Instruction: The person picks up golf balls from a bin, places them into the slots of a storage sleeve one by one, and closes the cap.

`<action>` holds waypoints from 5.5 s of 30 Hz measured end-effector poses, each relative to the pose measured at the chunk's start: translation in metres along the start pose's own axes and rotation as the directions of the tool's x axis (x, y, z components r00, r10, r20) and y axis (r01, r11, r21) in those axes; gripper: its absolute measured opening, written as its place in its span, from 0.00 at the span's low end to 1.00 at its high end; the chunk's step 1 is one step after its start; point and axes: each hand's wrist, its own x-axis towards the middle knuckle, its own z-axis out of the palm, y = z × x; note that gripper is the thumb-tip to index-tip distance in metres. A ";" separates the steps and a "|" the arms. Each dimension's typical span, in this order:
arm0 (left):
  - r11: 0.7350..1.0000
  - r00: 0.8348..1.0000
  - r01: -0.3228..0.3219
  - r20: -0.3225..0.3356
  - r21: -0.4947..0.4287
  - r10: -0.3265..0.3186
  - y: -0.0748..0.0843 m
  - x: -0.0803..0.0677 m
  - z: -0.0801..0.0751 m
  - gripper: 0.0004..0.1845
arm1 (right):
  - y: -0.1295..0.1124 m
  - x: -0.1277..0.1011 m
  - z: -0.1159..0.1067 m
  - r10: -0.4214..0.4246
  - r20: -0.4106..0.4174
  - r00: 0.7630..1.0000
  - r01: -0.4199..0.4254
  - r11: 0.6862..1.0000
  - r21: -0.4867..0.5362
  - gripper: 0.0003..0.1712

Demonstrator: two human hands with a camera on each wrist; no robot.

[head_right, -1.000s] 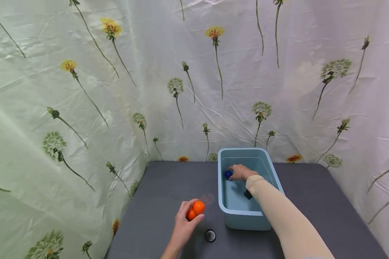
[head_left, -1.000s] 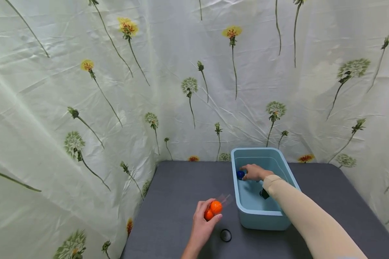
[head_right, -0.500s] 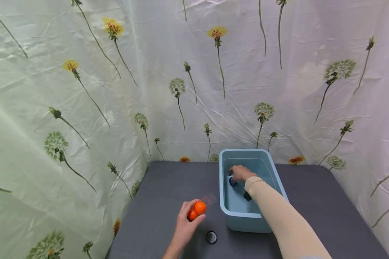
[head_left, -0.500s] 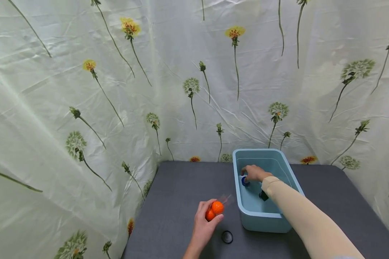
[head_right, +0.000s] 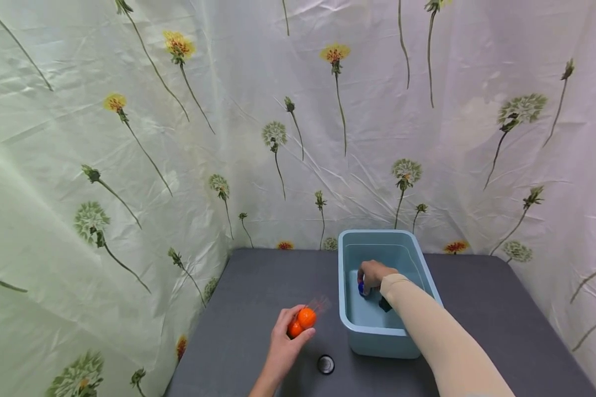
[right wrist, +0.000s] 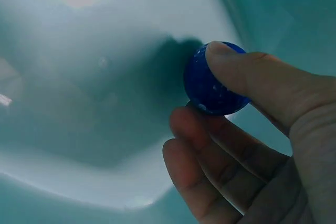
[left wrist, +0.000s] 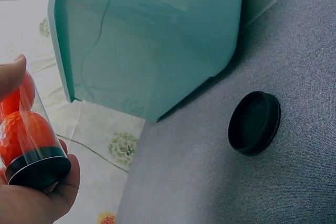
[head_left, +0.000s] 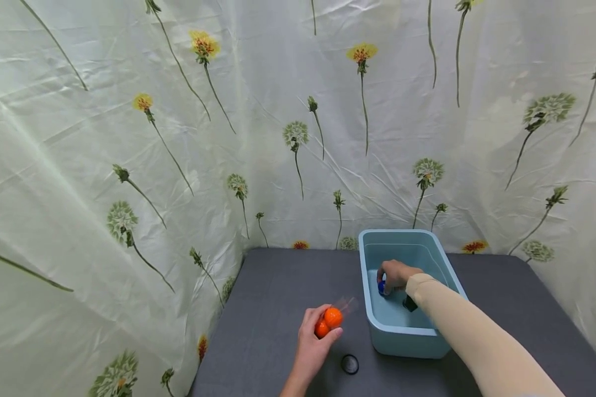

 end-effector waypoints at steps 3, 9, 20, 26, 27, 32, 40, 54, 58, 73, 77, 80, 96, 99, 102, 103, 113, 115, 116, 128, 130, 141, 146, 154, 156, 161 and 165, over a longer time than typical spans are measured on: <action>1.000 1.000 -0.018 -0.008 0.002 0.018 -0.002 0.000 0.000 0.26 | 0.000 -0.006 -0.005 -0.042 -0.016 0.999 0.041 0.999 -0.029 0.20; 1.000 1.000 -0.024 -0.006 -0.006 0.024 -0.004 -0.002 0.000 0.25 | -0.005 -0.021 -0.020 -0.175 -0.041 0.984 0.169 0.978 -0.124 0.21; 1.000 1.000 0.015 0.001 -0.003 -0.015 0.001 -0.006 0.003 0.25 | -0.028 -0.059 -0.047 -0.327 -0.088 0.941 0.305 0.932 -0.197 0.18; 1.000 1.000 0.020 0.018 -0.013 -0.020 0.003 -0.006 0.005 0.26 | -0.040 -0.084 -0.053 -0.355 -0.138 0.925 0.324 0.923 -0.207 0.18; 1.000 1.000 0.019 0.018 -0.015 -0.018 0.003 -0.006 0.005 0.26 | -0.043 -0.089 -0.054 -0.359 -0.150 0.921 0.326 0.922 -0.208 0.18; 1.000 1.000 0.014 0.018 -0.008 -0.013 0.003 -0.007 0.004 0.25 | -0.054 -0.112 -0.051 -0.381 -0.210 0.901 0.347 0.920 -0.181 0.20; 1.000 0.999 0.030 0.023 -0.003 -0.030 0.005 -0.008 0.006 0.25 | -0.059 -0.141 -0.027 -0.423 -0.273 0.864 0.428 0.903 -0.046 0.21; 1.000 0.999 0.009 0.038 0.028 -0.010 0.011 -0.010 0.010 0.25 | -0.075 -0.165 0.014 -0.500 -0.364 0.786 0.556 0.829 0.062 0.21; 0.999 0.999 -0.004 0.050 0.043 0.001 0.008 -0.012 0.009 0.25 | -0.077 -0.167 0.021 -0.502 -0.387 0.774 0.572 0.815 0.086 0.21; 0.998 0.998 -0.032 0.059 0.050 0.029 0.008 -0.014 0.006 0.25 | -0.096 -0.172 0.032 -0.477 -0.399 0.783 0.560 0.820 0.117 0.24; 0.999 0.998 -0.026 0.051 0.030 0.024 0.005 -0.014 0.004 0.24 | -0.099 -0.174 0.034 -0.471 -0.400 0.786 0.556 0.822 0.123 0.25; 0.999 0.999 -0.034 0.030 0.001 0.034 0.001 -0.015 0.003 0.25 | -0.099 -0.176 0.035 -0.466 -0.400 0.789 0.552 0.824 0.128 0.24; 0.999 0.997 -0.046 -0.058 -0.012 0.045 -0.002 -0.017 -0.012 0.25 | -0.104 -0.200 0.059 -0.527 -0.443 0.726 0.648 0.740 0.182 0.22; 0.999 0.996 -0.050 -0.070 -0.020 0.048 -0.002 -0.018 -0.016 0.25 | -0.107 -0.203 0.073 -0.512 -0.419 0.750 0.636 0.733 0.243 0.21; 0.999 0.995 -0.042 -0.086 -0.023 0.040 -0.003 -0.020 -0.019 0.25 | -0.109 -0.201 0.089 -0.512 -0.388 0.766 0.629 0.721 0.292 0.21; 0.999 0.996 -0.036 -0.088 -0.027 0.034 -0.004 -0.020 -0.020 0.25 | -0.109 -0.199 0.095 -0.515 -0.378 0.769 0.630 0.713 0.309 0.21; 1.000 0.989 0.023 -0.146 -0.004 -0.023 -0.011 -0.023 -0.032 0.26 | -0.103 -0.167 0.163 -0.387 -0.292 0.874 0.482 0.760 0.436 0.21; 0.999 0.989 0.036 -0.143 -0.005 -0.036 -0.010 -0.024 -0.034 0.26 | -0.101 -0.159 0.175 -0.338 -0.294 0.894 0.435 0.813 0.387 0.22; 0.999 0.989 0.041 -0.139 -0.003 -0.041 -0.010 -0.024 -0.034 0.26 | -0.099 -0.155 0.180 -0.315 -0.298 0.901 0.411 0.838 0.359 0.23; 0.998 0.993 0.051 -0.107 0.032 -0.047 -0.013 -0.031 -0.030 0.28 | -0.086 -0.128 0.209 -0.175 -0.342 0.923 0.231 0.965 0.128 0.29; 0.999 0.993 0.044 -0.108 0.032 -0.040 -0.013 -0.032 -0.031 0.27 | -0.084 -0.125 0.211 -0.170 -0.342 0.924 0.220 0.969 0.114 0.29; 0.998 0.995 0.055 -0.087 0.019 -0.054 -0.013 -0.034 -0.032 0.26 | -0.081 -0.117 0.215 -0.138 -0.324 0.936 0.187 0.974 0.126 0.25; 0.998 0.996 0.051 -0.076 0.026 -0.049 -0.012 -0.034 -0.032 0.27 | -0.081 -0.113 0.215 -0.114 -0.313 0.943 0.168 0.974 0.152 0.23; 0.999 0.998 -0.009 -0.061 0.049 0.012 -0.018 -0.037 -0.030 0.27 | -0.081 -0.117 0.210 -0.116 -0.304 0.946 0.168 0.974 0.154 0.19; 0.998 0.997 -0.043 -0.067 0.054 0.046 -0.021 -0.038 -0.030 0.27 | -0.083 -0.121 0.207 -0.119 -0.310 0.943 0.174 0.972 0.155 0.19; 0.996 0.994 -0.082 -0.069 0.047 0.085 -0.026 -0.040 -0.030 0.27 | -0.089 -0.135 0.196 -0.128 -0.348 0.929 0.197 0.965 0.170 0.20; 0.997 0.997 -0.065 -0.046 0.037 0.067 -0.026 -0.040 -0.030 0.26 | -0.096 -0.149 0.185 -0.144 -0.388 0.911 0.237 0.949 0.205 0.20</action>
